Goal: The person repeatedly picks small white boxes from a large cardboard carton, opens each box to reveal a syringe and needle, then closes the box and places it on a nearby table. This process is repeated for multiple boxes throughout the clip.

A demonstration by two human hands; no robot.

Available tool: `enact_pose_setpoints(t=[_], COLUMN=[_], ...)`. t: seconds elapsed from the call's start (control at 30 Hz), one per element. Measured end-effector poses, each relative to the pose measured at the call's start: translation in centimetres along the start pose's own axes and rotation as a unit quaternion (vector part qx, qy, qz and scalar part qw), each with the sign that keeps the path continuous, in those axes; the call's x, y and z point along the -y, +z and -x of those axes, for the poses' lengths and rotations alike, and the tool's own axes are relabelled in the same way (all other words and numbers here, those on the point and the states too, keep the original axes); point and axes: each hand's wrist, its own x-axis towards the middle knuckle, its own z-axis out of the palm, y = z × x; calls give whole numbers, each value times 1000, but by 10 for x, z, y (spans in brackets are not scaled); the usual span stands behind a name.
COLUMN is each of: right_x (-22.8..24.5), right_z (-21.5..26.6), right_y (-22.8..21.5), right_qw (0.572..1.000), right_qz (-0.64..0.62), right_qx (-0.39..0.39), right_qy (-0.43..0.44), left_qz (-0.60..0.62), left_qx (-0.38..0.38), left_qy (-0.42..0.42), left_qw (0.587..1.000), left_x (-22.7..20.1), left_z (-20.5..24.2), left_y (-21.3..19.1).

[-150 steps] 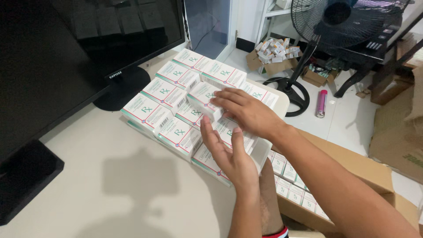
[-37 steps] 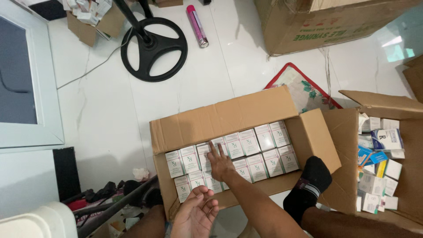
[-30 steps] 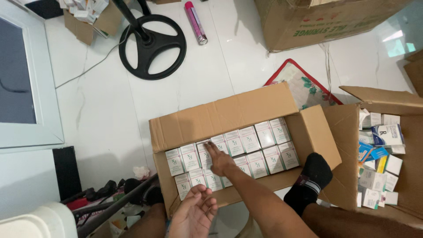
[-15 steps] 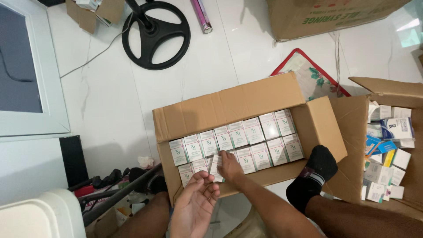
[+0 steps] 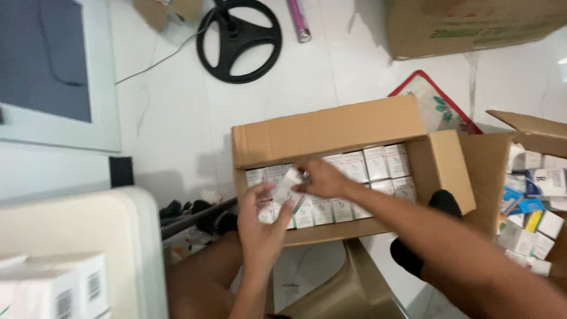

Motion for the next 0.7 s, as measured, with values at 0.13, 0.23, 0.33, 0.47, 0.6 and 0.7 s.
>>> enact_pose_setpoints(t=[0.13,0.23,0.33,0.47,0.6,0.7], right_x=[76,127,162,179,184,170], right_z=[52,100,134,171,198,206], right_y=[-85,-118,-124,-125,-120,-120], right_qw=[998,993,979,975,969,950], right_qz=[-10,-91,-171,-196,-142,-296], right_qx=[41,66,56,43,46,-6], right_qy=[40,40,97,101,196,100], left_qz=[-273,-240,-222,-230,-225,-162], left_qx=[-68,-27,21,47,70,35], left_qy=[288,270,215,234,268,274], left_qw=[915,932,951,943,934,947], left_x=[-35,-56,-66,-72,-84,-87], left_z=[10,26,35,52,62,62], left_y=[5,13,10,-2,-5,-10])
